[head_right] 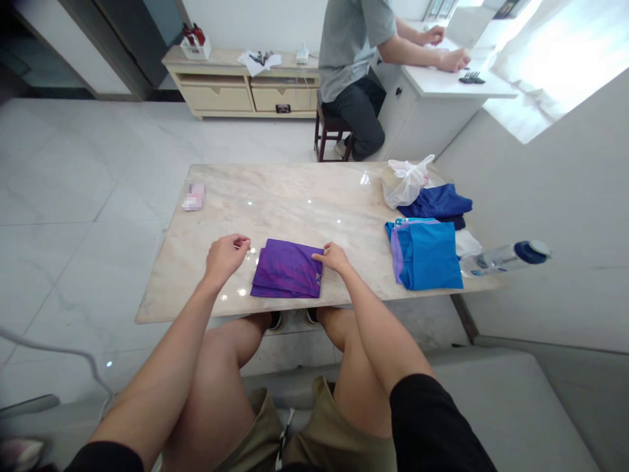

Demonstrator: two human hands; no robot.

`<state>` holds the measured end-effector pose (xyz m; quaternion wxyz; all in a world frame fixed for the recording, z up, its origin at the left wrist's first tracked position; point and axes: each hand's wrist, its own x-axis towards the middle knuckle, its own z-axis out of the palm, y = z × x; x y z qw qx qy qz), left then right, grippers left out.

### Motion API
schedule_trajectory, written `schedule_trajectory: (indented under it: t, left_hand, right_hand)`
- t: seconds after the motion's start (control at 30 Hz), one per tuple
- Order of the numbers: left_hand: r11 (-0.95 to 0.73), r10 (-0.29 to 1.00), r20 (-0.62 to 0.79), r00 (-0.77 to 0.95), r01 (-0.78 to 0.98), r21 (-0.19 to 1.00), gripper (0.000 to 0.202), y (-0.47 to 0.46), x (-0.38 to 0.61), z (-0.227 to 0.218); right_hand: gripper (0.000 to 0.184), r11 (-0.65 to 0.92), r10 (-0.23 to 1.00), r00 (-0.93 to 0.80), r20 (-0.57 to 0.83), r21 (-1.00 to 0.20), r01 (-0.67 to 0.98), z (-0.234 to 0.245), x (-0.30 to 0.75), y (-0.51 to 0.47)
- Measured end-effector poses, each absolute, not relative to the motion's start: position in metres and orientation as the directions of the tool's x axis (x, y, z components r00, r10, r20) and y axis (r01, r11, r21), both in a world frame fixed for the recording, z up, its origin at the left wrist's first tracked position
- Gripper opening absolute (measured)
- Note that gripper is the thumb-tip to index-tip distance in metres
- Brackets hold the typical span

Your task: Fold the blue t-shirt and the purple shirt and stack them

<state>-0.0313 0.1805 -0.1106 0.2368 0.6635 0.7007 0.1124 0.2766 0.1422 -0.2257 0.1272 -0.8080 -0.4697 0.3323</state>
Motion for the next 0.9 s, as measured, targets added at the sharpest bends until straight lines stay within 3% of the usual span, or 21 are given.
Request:
schedule_trajectory:
  t: [0.07,0.17,0.27,0.43,0.57,0.67,0.77,0.9]
  left_hand:
    - [0.079,0.986,-0.168,0.01,0.857,0.509,0.029,0.165,-0.03,-0.1]
    - [-0.02,0.991,-0.097,0.087,0.835,0.551,0.03,0.122,-0.029,-0.076]
    - [-0.129,0.984,-0.05,0.174,0.869,0.477,0.032,0.068,-0.035,-0.054]
    - [-0.309,0.938,-0.051,0.344,0.891,0.333,0.039,-0.004,-0.057,-0.048]
    - [-0.524,0.833,-0.029,0.553,0.804,0.28,0.039,-0.032,-0.071,-0.072]
    - [-0.643,0.749,0.023,0.662,0.718,0.268,0.039,-0.038,-0.073,-0.091]
    - [-0.697,0.708,0.076,0.702,0.677,0.236,0.044,-0.038,-0.069,-0.101]
    - [-0.645,0.761,0.066,0.645,0.742,0.183,0.048,-0.034,-0.06,-0.1]
  right_hand:
    - [0.048,-0.528,0.839,0.332,-0.431,-0.497,0.689,-0.225,0.26,0.139]
    - [0.029,-0.515,0.846,0.308,-0.435,-0.515,0.686,-0.215,0.239,0.131]
    - [0.017,-0.489,0.863,0.254,-0.436,-0.6,0.633,-0.194,0.228,0.119]
    - [0.016,-0.452,0.891,0.248,-0.379,-0.777,0.437,-0.128,0.258,0.086]
    - [0.027,-0.287,0.901,0.391,-0.186,-0.933,0.218,-0.064,0.324,0.023]
    - [0.035,-0.125,0.834,0.55,-0.054,-0.988,0.093,-0.024,0.378,-0.041]
    - [0.037,-0.111,0.73,0.683,-0.026,-0.991,0.08,0.002,0.419,-0.098]
    - [0.027,-0.173,0.591,0.804,-0.066,-0.984,0.046,0.005,0.451,-0.133]
